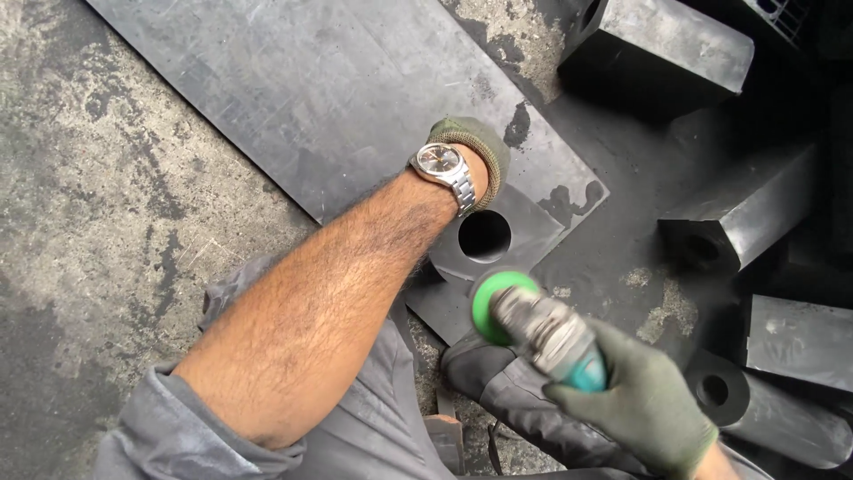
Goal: The recorder uses an angle grinder to smooth the edges and surfaces of large black rubber components in an industrial setting.
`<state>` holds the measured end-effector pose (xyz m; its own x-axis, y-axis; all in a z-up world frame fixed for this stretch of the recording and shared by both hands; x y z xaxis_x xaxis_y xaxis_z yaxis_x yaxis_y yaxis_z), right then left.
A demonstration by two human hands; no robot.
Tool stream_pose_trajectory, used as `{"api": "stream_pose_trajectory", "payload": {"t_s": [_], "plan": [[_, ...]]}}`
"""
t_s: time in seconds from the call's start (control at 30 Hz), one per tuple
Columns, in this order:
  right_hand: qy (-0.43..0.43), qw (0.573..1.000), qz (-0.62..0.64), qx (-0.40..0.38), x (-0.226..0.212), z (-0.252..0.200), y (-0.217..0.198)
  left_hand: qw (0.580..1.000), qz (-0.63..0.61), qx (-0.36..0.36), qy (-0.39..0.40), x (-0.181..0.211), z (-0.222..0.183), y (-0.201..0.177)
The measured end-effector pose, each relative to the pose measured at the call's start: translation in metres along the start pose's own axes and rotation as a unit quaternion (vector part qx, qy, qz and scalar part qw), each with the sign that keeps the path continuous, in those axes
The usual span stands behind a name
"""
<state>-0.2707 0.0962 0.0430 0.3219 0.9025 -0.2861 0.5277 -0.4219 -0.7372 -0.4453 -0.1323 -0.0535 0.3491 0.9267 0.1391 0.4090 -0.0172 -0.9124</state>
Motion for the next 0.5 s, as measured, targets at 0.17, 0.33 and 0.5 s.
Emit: {"api": "stream_pose_trajectory", "payload": {"t_s": [0.17,0.33,0.5], "plan": [[-0.085,0.996,-0.015,0.018,-0.014,-0.006,0.0,0.999,0.013,0.033,0.032,0.006,0.0,0.008],[0.02,0.997,0.023,0.076,-0.027,-0.004,-0.023,0.997,0.017,0.053,0.05,0.01,0.005,0.006],[-0.009,0.999,0.05,0.016,-0.026,-0.008,-0.006,0.998,0.033,0.03,0.054,0.008,0.011,0.014]]}}
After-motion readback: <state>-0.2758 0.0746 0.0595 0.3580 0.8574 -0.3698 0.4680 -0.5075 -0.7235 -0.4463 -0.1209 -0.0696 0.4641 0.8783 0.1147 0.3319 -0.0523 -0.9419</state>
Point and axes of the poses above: each hand's wrist, its own z-axis towards the middle knuckle, its own y-axis out of the palm, x = y × z, the point moved 6 cm from there along z, towards the middle knuckle, and after that the axes turned 12 degrees about x, right-handed, at the moved point
